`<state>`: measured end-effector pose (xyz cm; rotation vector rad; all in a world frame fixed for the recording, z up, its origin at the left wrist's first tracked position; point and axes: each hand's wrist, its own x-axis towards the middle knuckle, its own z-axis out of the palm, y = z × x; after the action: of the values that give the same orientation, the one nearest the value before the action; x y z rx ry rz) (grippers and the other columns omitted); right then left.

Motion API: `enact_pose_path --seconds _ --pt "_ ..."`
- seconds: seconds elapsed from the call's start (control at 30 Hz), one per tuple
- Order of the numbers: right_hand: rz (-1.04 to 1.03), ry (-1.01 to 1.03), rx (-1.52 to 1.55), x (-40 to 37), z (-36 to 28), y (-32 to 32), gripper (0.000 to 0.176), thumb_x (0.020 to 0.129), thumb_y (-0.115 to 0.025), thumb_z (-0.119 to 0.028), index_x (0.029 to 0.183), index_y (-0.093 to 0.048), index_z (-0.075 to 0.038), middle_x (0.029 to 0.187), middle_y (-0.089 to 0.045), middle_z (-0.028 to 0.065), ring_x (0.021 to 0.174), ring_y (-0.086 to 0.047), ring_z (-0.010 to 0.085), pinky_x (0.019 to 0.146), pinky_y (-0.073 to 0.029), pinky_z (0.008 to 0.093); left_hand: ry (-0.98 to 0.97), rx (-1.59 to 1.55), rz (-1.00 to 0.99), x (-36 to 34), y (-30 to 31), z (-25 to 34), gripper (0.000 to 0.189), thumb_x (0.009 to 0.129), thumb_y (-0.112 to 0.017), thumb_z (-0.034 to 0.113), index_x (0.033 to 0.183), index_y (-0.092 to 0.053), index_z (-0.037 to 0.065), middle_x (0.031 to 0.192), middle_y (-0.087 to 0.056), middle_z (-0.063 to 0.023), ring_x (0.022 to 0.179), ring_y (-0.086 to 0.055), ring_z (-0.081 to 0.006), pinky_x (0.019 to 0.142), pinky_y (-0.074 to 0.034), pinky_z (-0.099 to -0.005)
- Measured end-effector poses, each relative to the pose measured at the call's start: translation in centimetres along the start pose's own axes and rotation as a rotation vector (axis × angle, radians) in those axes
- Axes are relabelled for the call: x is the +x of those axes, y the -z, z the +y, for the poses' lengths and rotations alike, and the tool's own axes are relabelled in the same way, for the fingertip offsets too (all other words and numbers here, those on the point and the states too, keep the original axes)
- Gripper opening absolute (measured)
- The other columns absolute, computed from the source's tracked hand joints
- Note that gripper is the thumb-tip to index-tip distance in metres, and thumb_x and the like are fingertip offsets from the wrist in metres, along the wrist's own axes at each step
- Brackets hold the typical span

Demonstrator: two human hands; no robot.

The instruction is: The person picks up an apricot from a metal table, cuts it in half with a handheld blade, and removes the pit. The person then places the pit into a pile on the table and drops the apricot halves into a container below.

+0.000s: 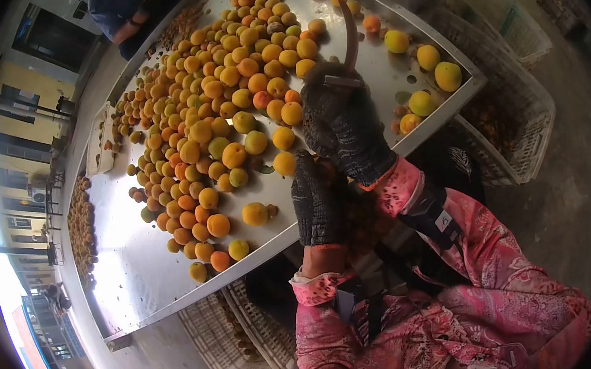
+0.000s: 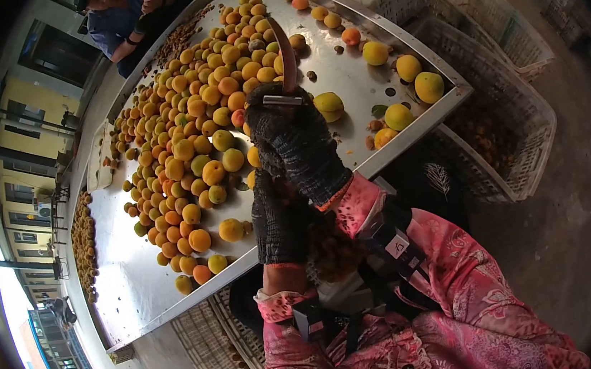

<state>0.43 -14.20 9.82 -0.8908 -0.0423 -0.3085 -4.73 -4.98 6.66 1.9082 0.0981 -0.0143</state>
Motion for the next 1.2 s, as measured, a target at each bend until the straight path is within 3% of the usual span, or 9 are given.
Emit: enact_pose_path --seconds 0.17,0.27,0.43,0.67,0.73,0.93,0.97,1.03,1.2 --pt "-0.078 0.147 0.012 -2.1 1.7 -1.5 0.023 0.079 -0.064 -0.012 0.100 -0.057 -0.007 0.078 -0.061 0.0010 0.075 -0.061 0.0148 0.076 -0.049 0.0284 -0.339 0.346 0.073 1.0 0.9 -0.7 0.031 0.086 -0.052 0.039 0.097 -0.051 0.010 0.084 -0.061 -0.0056 0.075 -0.060 -0.0214 0.062 -0.047 -0.0342" --pt "-0.406 0.677 -0.657 -2.4 1.1 -1.0 0.036 0.071 -0.072 -0.011 0.104 -0.059 -0.005 0.095 -0.063 0.0073 0.085 -0.061 0.0155 0.075 -0.049 0.0281 -0.062 -0.218 0.086 1.9 0.7 -1.4 0.034 0.087 -0.050 0.040 0.099 -0.050 0.008 0.085 -0.060 -0.0071 0.075 -0.059 -0.0207 0.063 -0.048 -0.0323" --pt "-0.268 0.374 -0.457 -1.9 -0.2 -1.4 0.035 0.075 -0.069 -0.011 0.107 -0.057 -0.005 0.097 -0.063 0.0073 0.086 -0.062 0.0175 0.075 -0.049 0.0286 0.398 -1.160 0.101 2.9 0.9 -1.8 0.039 0.088 -0.047 0.041 0.103 -0.048 0.005 0.087 -0.058 -0.0097 0.074 -0.058 -0.0195 0.065 -0.049 -0.0291" --pt "-0.593 0.141 -0.970 -0.8 1.2 2.2 0.034 0.075 -0.066 -0.020 0.103 -0.057 -0.005 0.093 -0.060 0.0149 0.083 -0.060 0.0294 0.074 -0.049 0.0357 0.447 -1.129 0.058 4.0 0.7 -5.7 0.042 0.082 -0.058 0.035 0.107 -0.045 0.003 0.092 -0.058 -0.0100 0.082 -0.058 -0.0256 0.068 -0.050 -0.0352" --pt "-0.726 0.403 -1.114 -1.2 2.5 2.8 0.035 0.073 -0.066 -0.023 0.100 -0.057 -0.004 0.092 -0.057 0.0170 0.086 -0.056 0.0340 0.077 -0.046 0.0405 0.209 -0.413 0.016 4.5 1.1 -9.4 0.046 0.072 -0.068 0.021 0.108 -0.045 0.003 0.094 -0.059 -0.0097 0.083 -0.058 -0.0261 0.073 -0.049 -0.0350" --pt "-0.485 0.207 -1.160 -1.6 1.9 2.6 0.032 0.073 -0.066 -0.025 0.097 -0.058 -0.004 0.090 -0.057 0.0161 0.085 -0.057 0.0322 0.076 -0.046 0.0393 0.101 0.029 0.189 4.5 0.7 -9.4 0.051 0.067 -0.070 0.015 0.110 -0.044 0.003 0.095 -0.058 -0.0105 0.083 -0.057 -0.0255 0.076 -0.047 -0.0372" --pt "-0.485 0.207 -1.160 -1.7 1.4 2.3 0.032 0.073 -0.066 -0.025 0.097 -0.058 -0.004 0.090 -0.057 0.0161 0.085 -0.057 0.0322 0.076 -0.046 0.0393 0.101 0.028 0.189 4.4 0.8 -8.7 0.051 0.067 -0.070 0.015 0.110 -0.044 0.003 0.095 -0.058 -0.0105 0.083 -0.057 -0.0255 0.076 -0.047 -0.0372" --pt "-0.351 0.139 -1.148 -1.5 0.6 1.9 0.030 0.073 -0.066 -0.025 0.096 -0.059 -0.006 0.090 -0.057 0.0153 0.086 -0.057 0.0308 0.076 -0.046 0.0388 0.591 -1.365 0.096 3.8 1.4 -4.3 0.051 0.067 -0.071 0.018 0.108 -0.045 0.003 0.092 -0.059 -0.0153 0.085 -0.058 -0.0314 0.075 -0.047 -0.0392" --pt "-0.588 0.300 -1.204 -1.1 1.9 3.2 0.028 0.074 -0.066 -0.026 0.098 -0.062 -0.011 0.091 -0.059 0.0130 0.089 -0.057 0.0297 0.078 -0.046 0.0383 0.331 -0.598 0.096 4.7 1.1 -8.5 0.038 0.084 -0.053 0.037 0.109 -0.046 0.009 0.098 -0.060 -0.0048 0.088 -0.057 -0.0167 0.080 -0.044 -0.0296"
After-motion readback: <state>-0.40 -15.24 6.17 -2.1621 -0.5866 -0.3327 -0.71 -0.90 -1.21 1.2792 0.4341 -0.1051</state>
